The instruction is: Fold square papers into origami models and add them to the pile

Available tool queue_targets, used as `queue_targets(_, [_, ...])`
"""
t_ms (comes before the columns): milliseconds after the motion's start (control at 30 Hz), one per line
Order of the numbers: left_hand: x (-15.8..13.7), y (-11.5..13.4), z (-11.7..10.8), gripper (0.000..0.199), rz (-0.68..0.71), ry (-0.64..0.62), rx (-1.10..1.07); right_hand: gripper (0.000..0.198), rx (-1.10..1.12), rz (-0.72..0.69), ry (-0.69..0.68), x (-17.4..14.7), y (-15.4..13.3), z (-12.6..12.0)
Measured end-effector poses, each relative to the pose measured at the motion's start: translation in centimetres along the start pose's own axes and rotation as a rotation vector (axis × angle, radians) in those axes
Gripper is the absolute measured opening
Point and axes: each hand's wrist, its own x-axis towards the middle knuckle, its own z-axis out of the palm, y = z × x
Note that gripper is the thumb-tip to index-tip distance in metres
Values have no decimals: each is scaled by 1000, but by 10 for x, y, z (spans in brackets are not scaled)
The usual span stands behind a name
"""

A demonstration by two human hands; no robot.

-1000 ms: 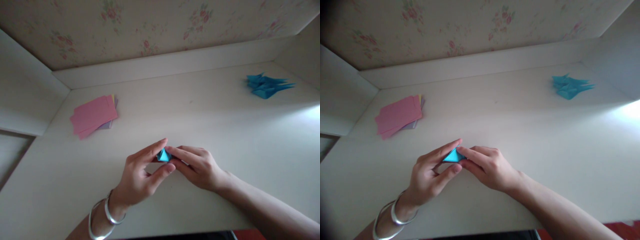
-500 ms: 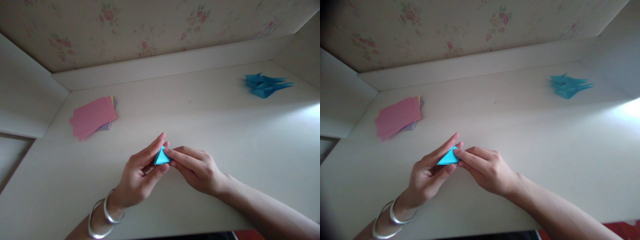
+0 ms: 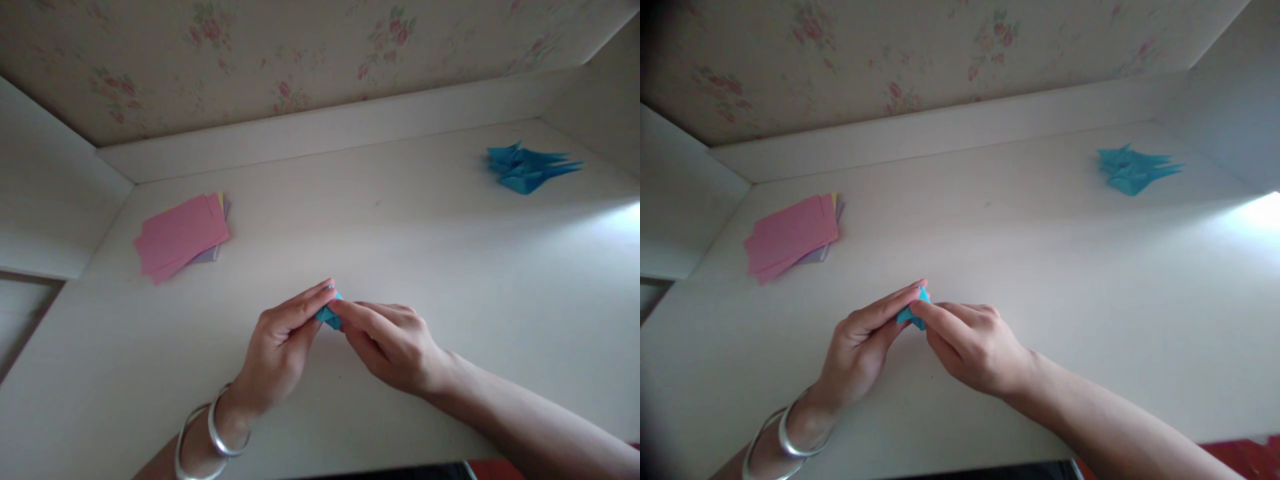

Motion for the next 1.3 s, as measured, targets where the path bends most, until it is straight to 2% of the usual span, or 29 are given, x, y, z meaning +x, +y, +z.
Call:
queue_targets(267, [1,8,0,37,-44,60,-212,32,291,45,39,7,-6,-8])
queue_targets(500, [2,7,-1,31,-49,18,-293,26,347,126,45,6,-5,-9])
queue_targets(633, [2,7,0,30,-98,31,-332,25,297,174,23,5,-8,-9])
queue_targets(733, [-1,5,0,35,-115,52,-216,29,290,225,39,4,-9,-6])
queue_targets(833, [-5,1,0,42,-104,52,-20,35,430,346,81,3,-8,-2])
queue_targets(933, [-6,0,0,43,-89,44,61,30,541,410,80,5,-5,0])
queue_targets(1033, [-4,4,-1,38,-64,14,103,24,469,342,98,8,-1,-1])
queue_targets(1133, [-2,11,-2,45,-80,-55,52,26,305,230,177,9,3,-3])
queue_targets(1233, [-2,14,-1,55,-181,-144,-106,26,144,140,173,8,5,-5])
queue_targets(1300, [-1,14,1,47,-259,-134,-185,25,87,83,135,8,4,-7])
